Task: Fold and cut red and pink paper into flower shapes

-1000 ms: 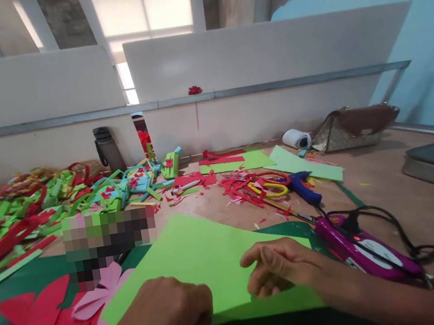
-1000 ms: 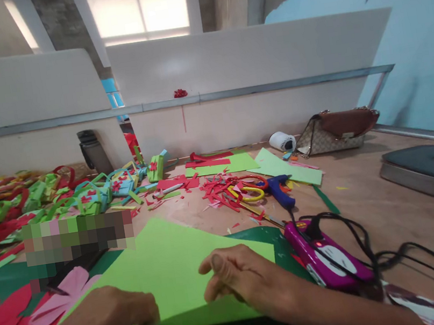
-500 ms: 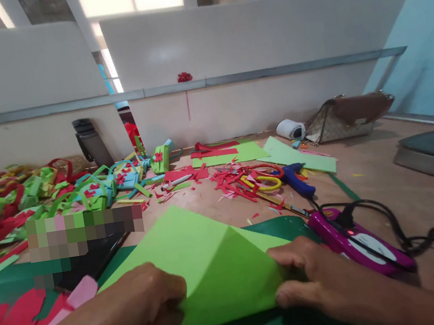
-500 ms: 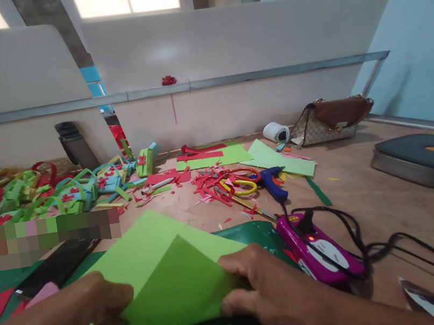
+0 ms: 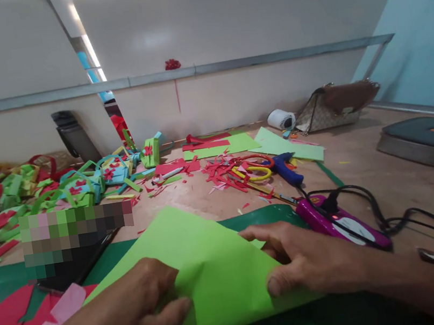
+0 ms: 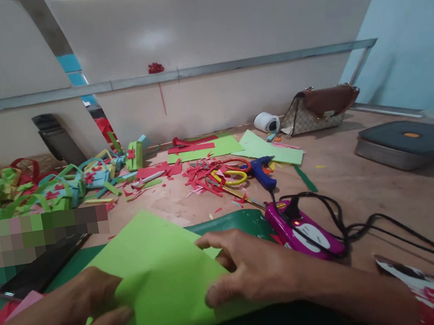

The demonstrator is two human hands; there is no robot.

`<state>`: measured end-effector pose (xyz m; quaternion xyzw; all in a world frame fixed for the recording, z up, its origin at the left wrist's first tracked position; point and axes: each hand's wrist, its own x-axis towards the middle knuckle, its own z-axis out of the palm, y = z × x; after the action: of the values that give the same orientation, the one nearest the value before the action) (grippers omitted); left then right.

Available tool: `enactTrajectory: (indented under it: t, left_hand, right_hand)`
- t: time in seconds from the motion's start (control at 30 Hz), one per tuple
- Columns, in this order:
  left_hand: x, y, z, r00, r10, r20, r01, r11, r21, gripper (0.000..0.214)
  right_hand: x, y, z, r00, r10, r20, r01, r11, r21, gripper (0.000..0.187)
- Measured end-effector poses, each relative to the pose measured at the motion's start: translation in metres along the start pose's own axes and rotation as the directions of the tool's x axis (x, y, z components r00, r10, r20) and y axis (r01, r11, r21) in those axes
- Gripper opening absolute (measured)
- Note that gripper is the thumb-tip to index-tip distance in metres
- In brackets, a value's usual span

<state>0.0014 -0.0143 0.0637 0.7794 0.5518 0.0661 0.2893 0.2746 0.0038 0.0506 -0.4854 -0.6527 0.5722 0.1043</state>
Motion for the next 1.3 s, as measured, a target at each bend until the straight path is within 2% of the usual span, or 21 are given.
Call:
enactTrajectory:
  t: [0.13,0.3,0.4,0.43,0.5,0.57,0.63,0.73,0.8,0.9,0.97,1.03,1.17,1.3]
  left_hand:
    - [0.017,0.002,-0.002,0.975,-0.139,0.176,0.157,0.983,-0.096,0.035]
    - [0.034,-0.005,-0.001,0.932,-0.189,0.309,0.262,0.941,-0.216,0.035]
    - [0.038,-0.003,-0.001,0.906,-0.168,0.388,0.285,0.920,-0.267,0.031]
    - [0.040,-0.001,-0.001,0.908,-0.160,0.387,0.280,0.920,-0.275,0.029]
    - [0.043,0.001,-0.002,0.933,-0.173,0.316,0.264,0.925,-0.274,0.029]
    - [0.048,0.002,0.000,0.957,-0.190,0.221,0.250,0.925,-0.288,0.039]
    - [0.052,-0.001,0.004,0.970,-0.174,0.171,0.224,0.913,-0.340,0.052]
    - [0.056,-0.004,0.011,0.980,-0.142,0.139,0.188,0.886,-0.424,0.060]
    - [0.052,-0.001,0.013,0.978,-0.156,0.139,0.202,0.869,-0.452,0.062]
    - [0.042,0.009,0.011,0.962,-0.186,0.202,0.261,0.849,-0.460,0.065]
    - [0.035,0.014,0.009,0.955,-0.191,0.229,0.277,0.851,-0.447,0.066]
    - [0.031,0.016,0.010,0.960,-0.187,0.210,0.261,0.870,-0.418,0.065]
    - [0.036,0.010,0.017,0.979,-0.160,0.123,0.193,0.922,-0.337,0.061]
    - [0.040,0.002,0.025,0.996,-0.087,0.011,0.087,0.983,-0.164,0.053]
  right_hand:
    - [-0.004,0.008,-0.002,0.996,-0.028,-0.079,0.032,0.998,0.048,0.081]
    - [-0.007,0.023,-0.005,0.984,-0.038,-0.173,0.043,0.999,0.027,0.077]
    - [-0.008,0.025,-0.003,0.964,-0.047,-0.261,0.031,0.997,-0.067,0.070]
    - [-0.008,0.024,-0.002,0.957,-0.055,-0.286,0.022,0.993,-0.119,0.068]
    - [-0.007,0.021,0.000,0.946,-0.075,-0.315,0.000,0.973,-0.233,0.066]
    - [-0.005,0.018,0.002,0.945,-0.098,-0.312,-0.009,0.947,-0.322,0.066]
    - [-0.003,0.018,0.002,0.948,-0.107,-0.300,-0.011,0.930,-0.366,0.066]
    - [-0.002,0.021,-0.001,0.959,-0.083,-0.270,-0.017,0.938,-0.346,0.063]
    - [-0.002,0.022,-0.006,0.979,-0.042,-0.198,-0.015,0.960,-0.279,0.064]
    - [-0.003,0.019,-0.013,0.998,0.043,-0.047,-0.051,0.979,-0.199,0.068]
    - [-0.005,0.016,-0.015,0.998,0.066,-0.012,-0.067,0.973,-0.222,0.067]
    - [-0.007,0.015,-0.014,0.999,0.043,-0.027,-0.049,0.958,-0.283,0.066]
    - [-0.011,0.019,-0.009,0.986,-0.055,-0.160,-0.021,0.898,-0.439,0.059]
    - [-0.011,0.025,-0.005,0.965,-0.134,-0.227,-0.013,0.838,-0.546,0.051]
